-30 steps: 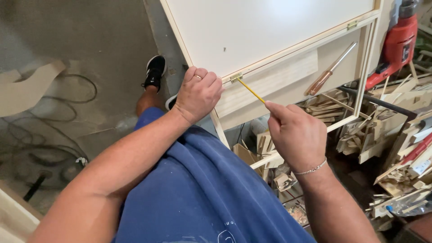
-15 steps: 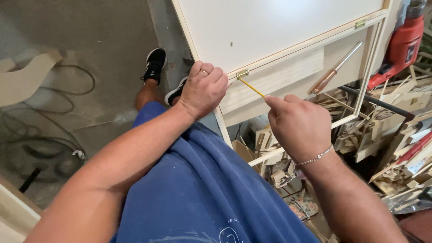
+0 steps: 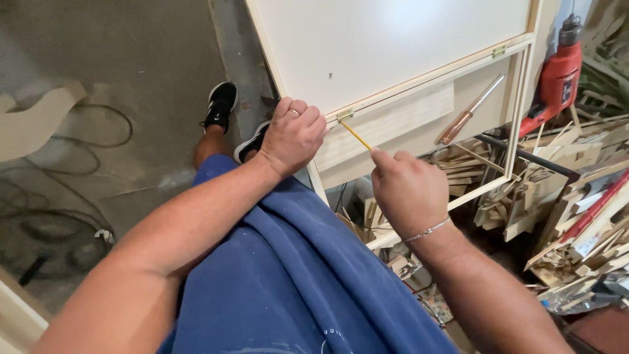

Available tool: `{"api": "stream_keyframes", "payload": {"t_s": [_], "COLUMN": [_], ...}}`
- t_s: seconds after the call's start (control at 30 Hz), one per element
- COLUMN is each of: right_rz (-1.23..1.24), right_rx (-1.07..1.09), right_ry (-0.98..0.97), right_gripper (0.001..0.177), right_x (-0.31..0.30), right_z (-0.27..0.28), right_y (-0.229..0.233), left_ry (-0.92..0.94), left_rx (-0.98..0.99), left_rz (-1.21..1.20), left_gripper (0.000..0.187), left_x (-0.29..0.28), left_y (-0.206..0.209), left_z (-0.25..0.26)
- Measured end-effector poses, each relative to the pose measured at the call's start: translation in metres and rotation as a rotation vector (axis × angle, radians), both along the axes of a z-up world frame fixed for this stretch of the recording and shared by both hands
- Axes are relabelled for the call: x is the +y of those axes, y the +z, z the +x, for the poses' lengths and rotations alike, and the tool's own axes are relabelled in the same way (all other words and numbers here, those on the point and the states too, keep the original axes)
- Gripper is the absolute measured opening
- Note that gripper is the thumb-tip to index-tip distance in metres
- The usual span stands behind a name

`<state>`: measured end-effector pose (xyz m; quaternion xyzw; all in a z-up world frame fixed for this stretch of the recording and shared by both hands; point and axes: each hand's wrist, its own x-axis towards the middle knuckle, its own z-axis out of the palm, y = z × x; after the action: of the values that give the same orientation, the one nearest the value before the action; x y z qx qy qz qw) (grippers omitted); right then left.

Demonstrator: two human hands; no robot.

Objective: Installing hinges on a wooden frame by marking positions with a pencil and tightening screws with a manual screwdriver

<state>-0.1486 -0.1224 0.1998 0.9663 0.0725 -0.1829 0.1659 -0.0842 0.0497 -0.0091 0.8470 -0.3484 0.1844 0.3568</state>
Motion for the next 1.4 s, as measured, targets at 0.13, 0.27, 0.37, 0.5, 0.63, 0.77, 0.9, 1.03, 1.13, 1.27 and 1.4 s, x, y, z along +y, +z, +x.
{"api": "stream_keyframes", "payload": {"t_s": [0.13, 0.27, 0.37, 0.5, 0.63, 0.77, 0.9, 1.03, 1.13, 1.27, 1.4], "right_rz": [0.035, 0.080, 0.120, 0.558, 0.909, 1.006, 1.137, 1.128, 1.093, 1.083, 1.097], "right_rx": [-0.113, -0.200, -0.265, 0.008, -0.123, -0.193, -0.172, -0.139, -0.130, -0.153, -0.212], "right_ry": [-0.072, -0.152, -0.198, -0.903, -1.199, -1.267, -1.326, -1.366, -1.321, -1.309, -1.285], "right_gripper": [0.018, 0.021, 0.024, 0.030, 0.034, 0.033, 0.029, 0.026, 0.025, 0.023, 0.022], "right_x": [0.011, 0.017, 0.009, -0.019, -0.038, -0.035, -0.025, -0.018, -0.021, -0.029, -0.036], "right_z": [-0.020, -0.035, -0.046, -0.053, -0.093, -0.139, -0.174, -0.170, -0.159, -0.151, -0.151], "right_y": [-0.010, -0.019, -0.023, -0.013, -0.004, -0.032, -0.065, -0.072, -0.060, -0.059, -0.057], "left_ry": [-0.001, -0.038, -0.059, -0.073, -0.070, -0.091, -0.159, -0.102, -0.103, -0.285, -0.471], "left_rx": [-0.010, -0.015, -0.031, -0.010, 0.007, -0.019, 0.027, 0.050, 0.036, 0.017, -0.114], "left_rz": [0.001, 0.013, 0.030, 0.095, 0.137, 0.180, 0.265, 0.299, 0.411, 0.533, 0.719], "left_gripper": [0.024, 0.026, 0.028, 0.024, 0.024, 0.024, 0.029, 0.025, 0.026, 0.002, 0.003], "left_x": [0.000, 0.001, -0.001, -0.002, -0.003, -0.003, -0.002, -0.014, -0.032, -0.047, -0.054], "left_y": [0.006, 0.016, 0.016, 0.015, 0.009, 0.008, 0.020, 0.031, 0.001, -0.001, 0.009], "left_z": [0.001, 0.004, -0.001, 0.003, -0.003, -0.001, 0.006, 0.044, 0.079, 0.105, 0.113]}}
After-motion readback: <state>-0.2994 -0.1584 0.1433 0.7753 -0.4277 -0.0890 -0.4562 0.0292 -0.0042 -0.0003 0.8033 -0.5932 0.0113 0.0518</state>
